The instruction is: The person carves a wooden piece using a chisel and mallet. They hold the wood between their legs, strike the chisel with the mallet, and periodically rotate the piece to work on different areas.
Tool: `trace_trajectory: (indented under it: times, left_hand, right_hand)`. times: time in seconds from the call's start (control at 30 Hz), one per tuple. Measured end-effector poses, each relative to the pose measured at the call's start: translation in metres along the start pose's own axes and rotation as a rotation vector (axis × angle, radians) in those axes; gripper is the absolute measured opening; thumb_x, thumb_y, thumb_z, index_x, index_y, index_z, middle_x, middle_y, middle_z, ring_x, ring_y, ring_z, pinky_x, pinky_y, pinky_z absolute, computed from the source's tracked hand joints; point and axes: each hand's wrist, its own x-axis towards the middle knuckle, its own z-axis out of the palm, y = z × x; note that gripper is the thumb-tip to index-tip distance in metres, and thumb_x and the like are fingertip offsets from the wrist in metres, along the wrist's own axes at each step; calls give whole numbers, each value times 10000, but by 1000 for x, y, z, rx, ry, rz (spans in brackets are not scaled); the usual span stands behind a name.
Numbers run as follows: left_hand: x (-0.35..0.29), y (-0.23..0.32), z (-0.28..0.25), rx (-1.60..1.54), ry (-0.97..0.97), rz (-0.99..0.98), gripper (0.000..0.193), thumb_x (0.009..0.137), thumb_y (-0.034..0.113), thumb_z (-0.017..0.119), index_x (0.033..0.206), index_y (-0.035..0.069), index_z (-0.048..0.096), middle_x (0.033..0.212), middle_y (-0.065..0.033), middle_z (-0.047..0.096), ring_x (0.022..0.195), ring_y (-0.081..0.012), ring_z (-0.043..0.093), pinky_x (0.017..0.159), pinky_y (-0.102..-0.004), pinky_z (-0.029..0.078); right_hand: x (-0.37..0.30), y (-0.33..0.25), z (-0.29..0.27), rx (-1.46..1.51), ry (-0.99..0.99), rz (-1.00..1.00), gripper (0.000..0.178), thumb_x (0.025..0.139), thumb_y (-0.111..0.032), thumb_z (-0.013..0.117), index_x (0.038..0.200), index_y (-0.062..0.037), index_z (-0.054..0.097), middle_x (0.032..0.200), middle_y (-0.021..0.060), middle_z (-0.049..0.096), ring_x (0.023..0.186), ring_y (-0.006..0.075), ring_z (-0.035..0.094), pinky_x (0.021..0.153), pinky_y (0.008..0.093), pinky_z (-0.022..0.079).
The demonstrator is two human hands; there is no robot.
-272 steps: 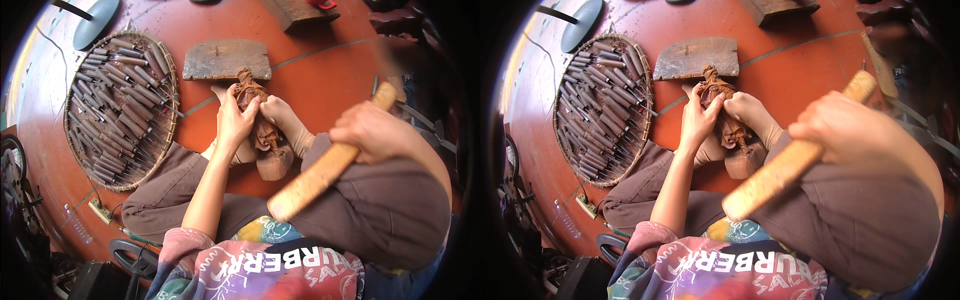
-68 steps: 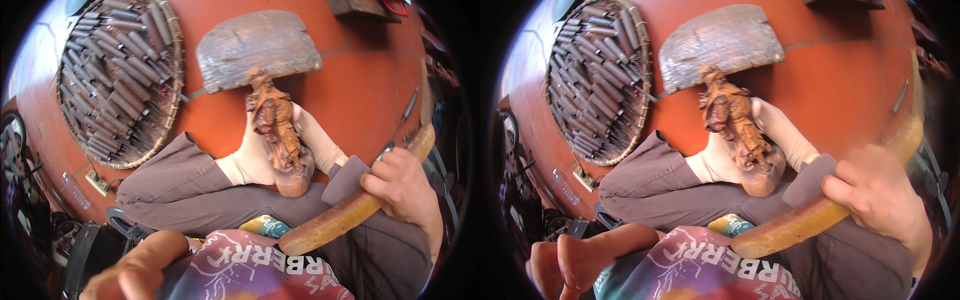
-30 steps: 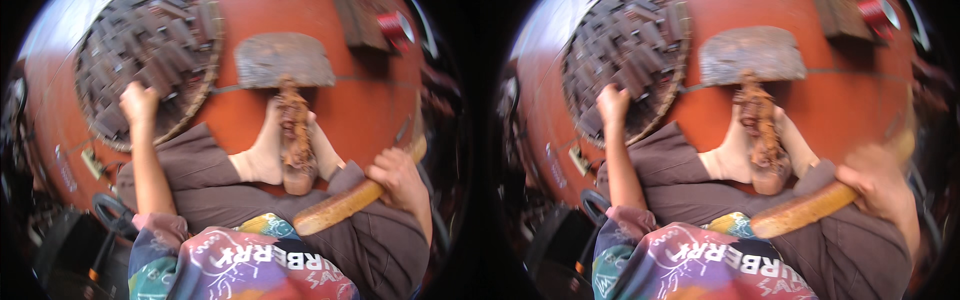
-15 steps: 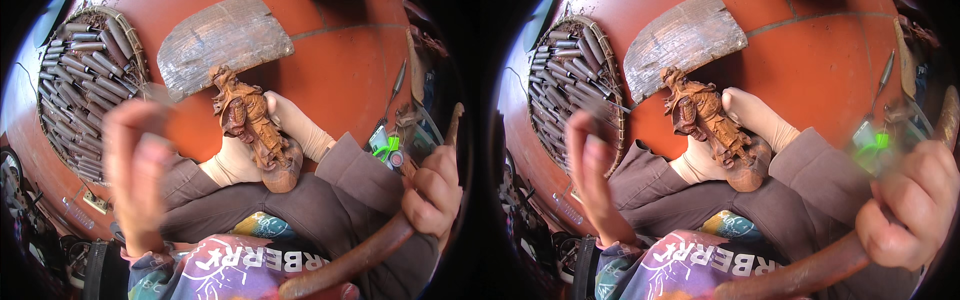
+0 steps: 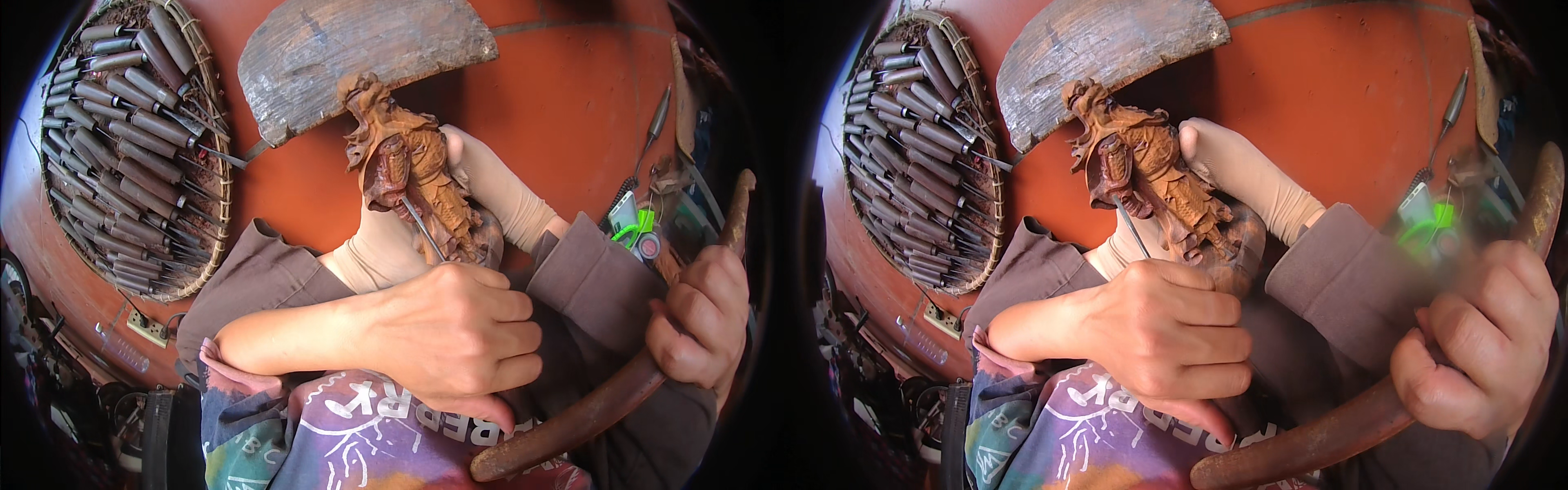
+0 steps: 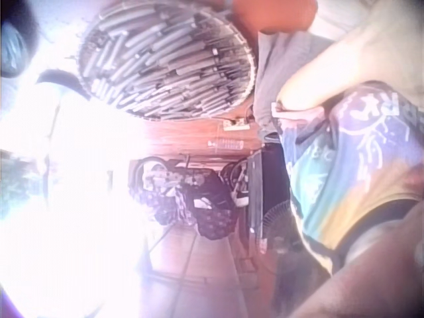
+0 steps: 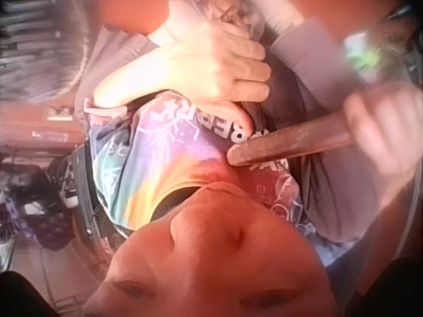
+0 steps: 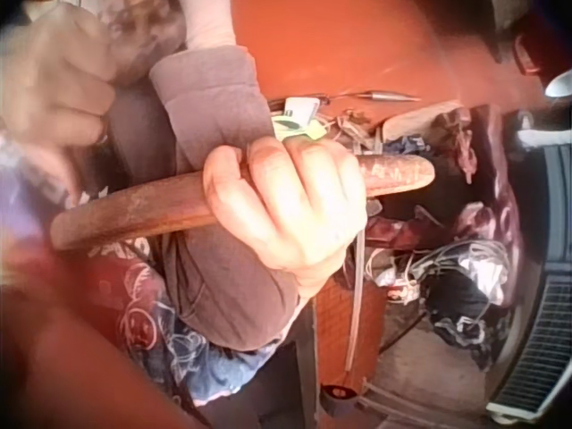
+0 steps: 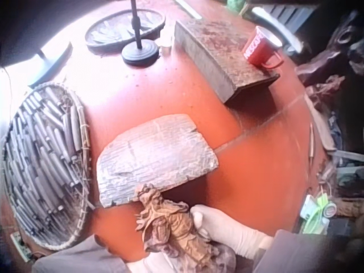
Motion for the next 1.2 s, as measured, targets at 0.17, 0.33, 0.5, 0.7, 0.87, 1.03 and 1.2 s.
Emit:
trace_trajectory:
  times: [0.17, 0.33, 0.5, 0.7, 0.87, 1.03, 1.2]
  left_hand:
    - [-4, -6, 5, -50, 70, 28, 474, 774, 577, 725, 722, 128, 586, 748, 14, 534, 626, -143, 547, 463, -280, 371]
    - [-10, -10, 11, -74, 167, 49, 519, 771, 615, 727, 670, 127, 581, 730, 8, 551, 596, -142, 555, 443, -275, 364]
    - [-15, -15, 23, -93, 333, 87, 536, 771, 628, 739, 665, 123, 593, 716, 3, 560, 552, -147, 547, 431, -275, 353]
    - [-23, -28, 20, 0, 271, 185, 548, 765, 639, 745, 672, 118, 603, 709, 2, 563, 547, -147, 553, 427, -273, 340]
    - [-17, -26, 16, -24, 282, 174, 544, 762, 629, 756, 671, 114, 605, 701, 1, 555, 540, -149, 549, 423, -277, 334]
    - [-27, -32, 19, -37, 240, 189, 547, 744, 628, 771, 671, 113, 601, 676, 0, 528, 521, -150, 528, 415, -284, 320]
    - [-13, -28, 7, -39, 218, 193, 565, 724, 636, 778, 661, 110, 579, 656, 4, 498, 516, -151, 516, 409, -290, 310]
  right_hand:
    - [4, -3, 0, 11, -20, 10, 354, 512, -128, 718, 803, -67, 526, 707, 63, 461, 602, 234, 494, 529, 377, 368]
    - [7, -2, 3, 15, -38, 6, 348, 522, -134, 718, 807, -64, 531, 707, 66, 464, 605, 236, 496, 537, 381, 372]
    - [7, -3, 2, 16, -52, 18, 343, 531, -140, 717, 811, -61, 536, 708, 70, 467, 608, 239, 499, 545, 386, 375]
    - [8, -3, 0, 9, -64, 32, 336, 542, -148, 716, 814, -57, 541, 709, 73, 470, 612, 242, 501, 553, 390, 379]
    - [9, -6, 1, 6, -65, 54, 333, 545, -155, 713, 813, -55, 542, 712, 76, 475, 612, 244, 502, 556, 394, 380]
    - [10, -4, -1, 16, -81, 54, 329, 551, -162, 711, 813, -54, 544, 712, 77, 476, 614, 247, 503, 560, 401, 381]
    - [8, -5, -3, 23, -83, 55, 344, 542, -136, 719, 824, -46, 543, 731, 88, 486, 625, 255, 509, 560, 408, 381]
